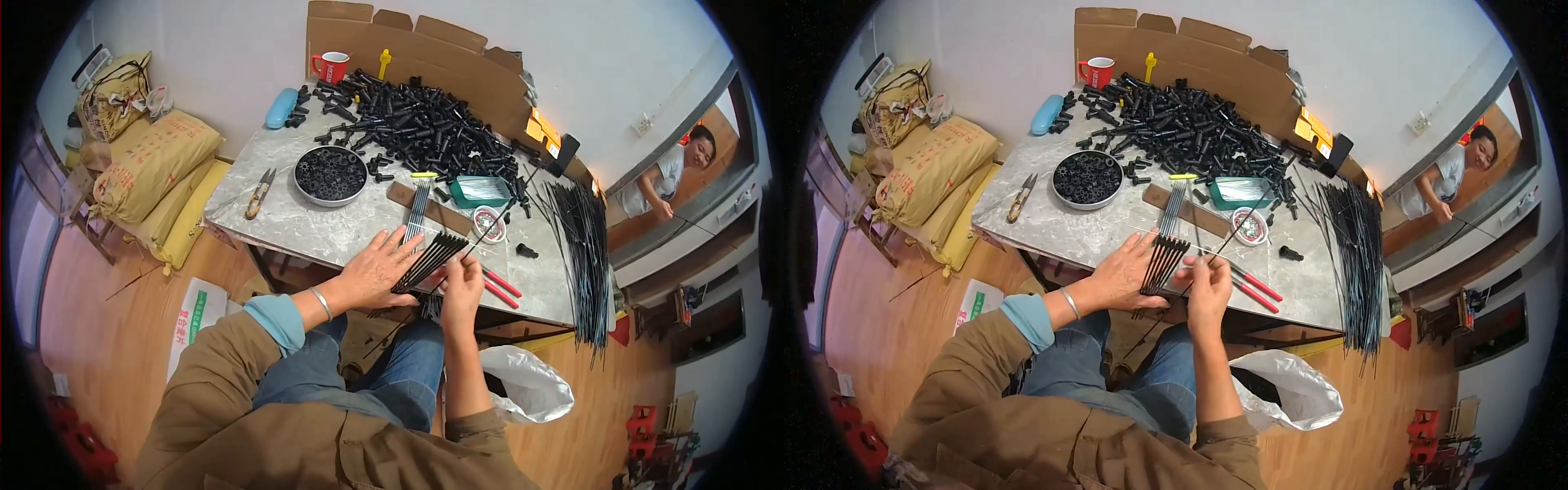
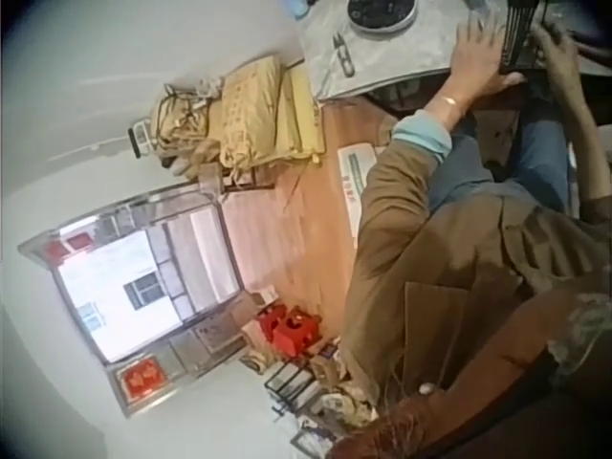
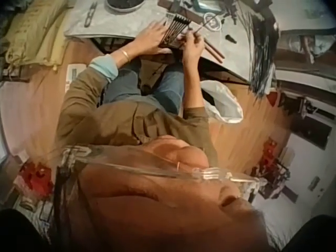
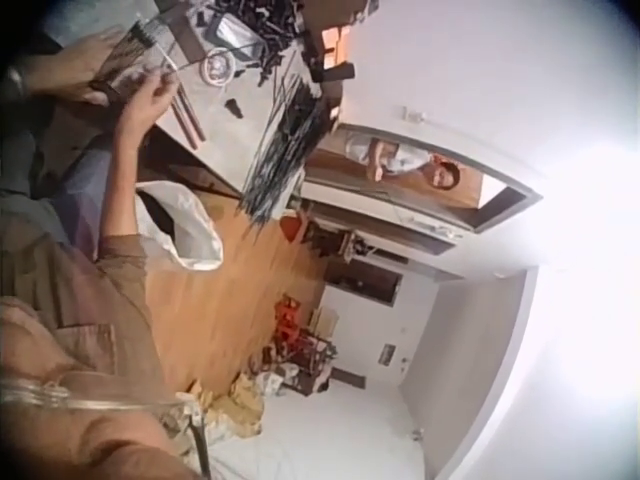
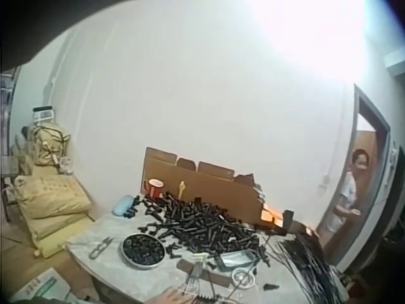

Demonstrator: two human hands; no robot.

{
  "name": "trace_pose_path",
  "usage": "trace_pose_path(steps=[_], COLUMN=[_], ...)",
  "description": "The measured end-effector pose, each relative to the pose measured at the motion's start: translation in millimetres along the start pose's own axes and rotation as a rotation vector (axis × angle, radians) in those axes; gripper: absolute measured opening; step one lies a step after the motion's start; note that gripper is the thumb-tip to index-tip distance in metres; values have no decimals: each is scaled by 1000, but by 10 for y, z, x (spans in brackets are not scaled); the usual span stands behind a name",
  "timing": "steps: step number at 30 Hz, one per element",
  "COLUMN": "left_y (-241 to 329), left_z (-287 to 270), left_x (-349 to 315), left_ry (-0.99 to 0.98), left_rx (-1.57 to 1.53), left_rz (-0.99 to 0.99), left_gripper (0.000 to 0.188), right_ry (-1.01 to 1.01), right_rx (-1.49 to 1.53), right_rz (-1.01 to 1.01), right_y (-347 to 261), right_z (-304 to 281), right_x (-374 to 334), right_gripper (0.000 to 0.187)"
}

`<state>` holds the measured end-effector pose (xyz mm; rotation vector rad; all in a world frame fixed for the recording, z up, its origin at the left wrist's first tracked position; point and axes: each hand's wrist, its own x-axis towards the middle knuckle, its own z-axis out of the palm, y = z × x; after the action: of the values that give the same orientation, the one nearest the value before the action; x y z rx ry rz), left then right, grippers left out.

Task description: Assembling black plastic rods with connectors and using pliers to secure components.

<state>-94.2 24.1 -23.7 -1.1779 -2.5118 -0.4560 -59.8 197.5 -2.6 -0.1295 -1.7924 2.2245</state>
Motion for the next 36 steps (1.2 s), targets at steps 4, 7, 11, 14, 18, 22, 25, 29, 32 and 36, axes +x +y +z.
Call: trace_pose_path(steps=[4, 7, 11, 14, 18, 22, 25, 29, 32, 36], left_y=[6, -12, -47, -67, 23, 183, 261, 246, 232, 203], left_z=[-31, -48, -67, -63, -225, -544, -701, -821, -802, -791], left_x=[37, 45, 28, 41, 155, 382, 537, 680, 740, 740], left_ry=[-19, -12, -1, 161, 312, 413, 436, 528, 541, 588], left_rx=[-25, -63, -198, -370, -613, -998, -1173, -1373, -1475, -1430], left_rz=[-14, -24, -48, -25, -28, -118, -174, -238, -244, -255], left_gripper=[85, 85, 86, 85, 73, 42, 29, 24, 23, 24], right_ry=[-40, -66, -117, -131, -102, -34, -5, 50, 21, 5], right_rx=[-154, -322, -865, -932, -936, -795, -657, -606, -671, -657], right_rz=[81, 86, -281, -248, -303, -355, -363, -411, -530, -609], right_y=[88, 60, -11, -136, -231, -191, -251, -296, -315, -341], right_z=[-2, -2, 61, 122, 90, 48, 109, 128, 130, 153], right_x=[-144, -143, -67, -69, 24, 95, 89, 113, 133, 132], right_gripper=[15, 16, 21, 23, 22, 18, 19, 16, 15, 15])
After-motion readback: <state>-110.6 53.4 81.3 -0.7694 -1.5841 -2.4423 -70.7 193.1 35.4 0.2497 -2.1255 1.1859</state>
